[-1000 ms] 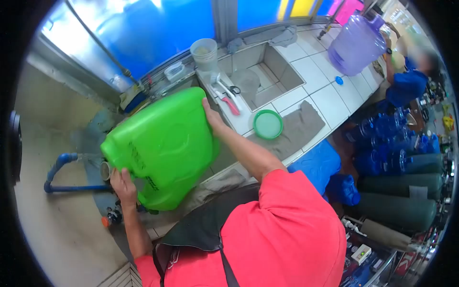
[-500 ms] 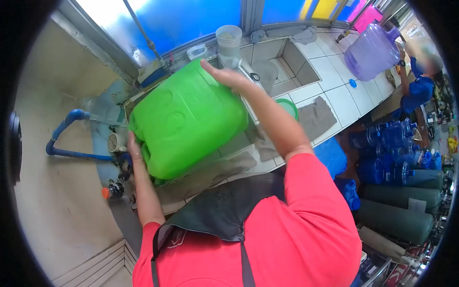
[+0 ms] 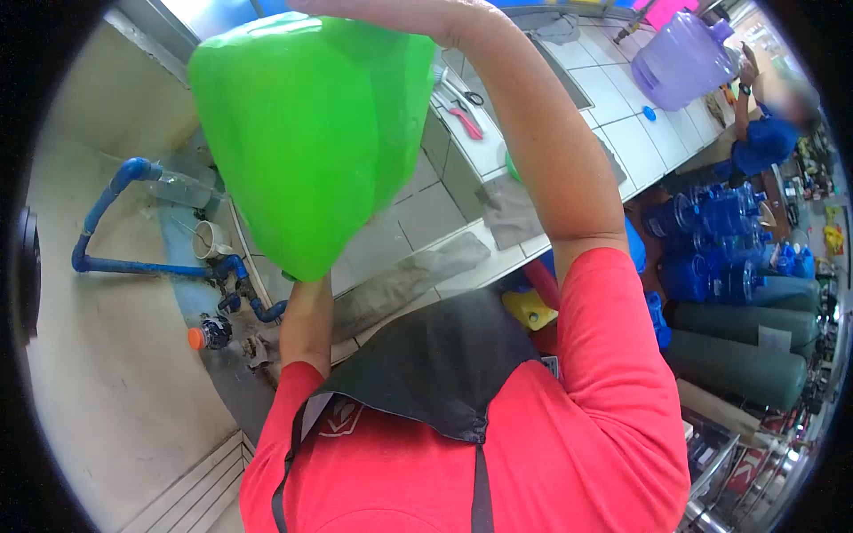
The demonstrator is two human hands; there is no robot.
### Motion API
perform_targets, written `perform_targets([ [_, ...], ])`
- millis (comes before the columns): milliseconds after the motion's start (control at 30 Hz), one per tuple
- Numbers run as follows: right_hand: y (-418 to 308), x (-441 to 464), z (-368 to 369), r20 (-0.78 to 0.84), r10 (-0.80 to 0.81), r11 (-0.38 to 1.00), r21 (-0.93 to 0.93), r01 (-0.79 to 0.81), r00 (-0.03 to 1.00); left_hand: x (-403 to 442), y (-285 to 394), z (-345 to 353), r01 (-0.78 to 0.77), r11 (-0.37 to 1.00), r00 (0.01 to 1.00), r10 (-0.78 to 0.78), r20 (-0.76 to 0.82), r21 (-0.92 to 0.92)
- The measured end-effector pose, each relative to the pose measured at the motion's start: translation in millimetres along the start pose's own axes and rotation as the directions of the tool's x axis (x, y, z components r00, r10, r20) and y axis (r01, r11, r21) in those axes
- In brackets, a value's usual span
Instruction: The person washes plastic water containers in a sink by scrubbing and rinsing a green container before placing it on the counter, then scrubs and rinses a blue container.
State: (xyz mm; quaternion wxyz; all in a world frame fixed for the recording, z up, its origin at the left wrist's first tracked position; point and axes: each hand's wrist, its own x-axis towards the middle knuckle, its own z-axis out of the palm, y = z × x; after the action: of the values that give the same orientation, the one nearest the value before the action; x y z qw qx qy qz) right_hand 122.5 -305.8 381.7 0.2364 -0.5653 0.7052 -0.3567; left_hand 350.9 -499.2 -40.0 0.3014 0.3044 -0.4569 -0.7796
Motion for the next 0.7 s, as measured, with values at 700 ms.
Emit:
perform_targets([
  [700, 131.6, -38.5, 80.7, -0.737, -0.302, 0.953, -0.221, 0.207, 0.605, -19.4, 67.5, 38.6, -0.130, 0.984, 0.926, 0.077, 0.369, 0.120],
])
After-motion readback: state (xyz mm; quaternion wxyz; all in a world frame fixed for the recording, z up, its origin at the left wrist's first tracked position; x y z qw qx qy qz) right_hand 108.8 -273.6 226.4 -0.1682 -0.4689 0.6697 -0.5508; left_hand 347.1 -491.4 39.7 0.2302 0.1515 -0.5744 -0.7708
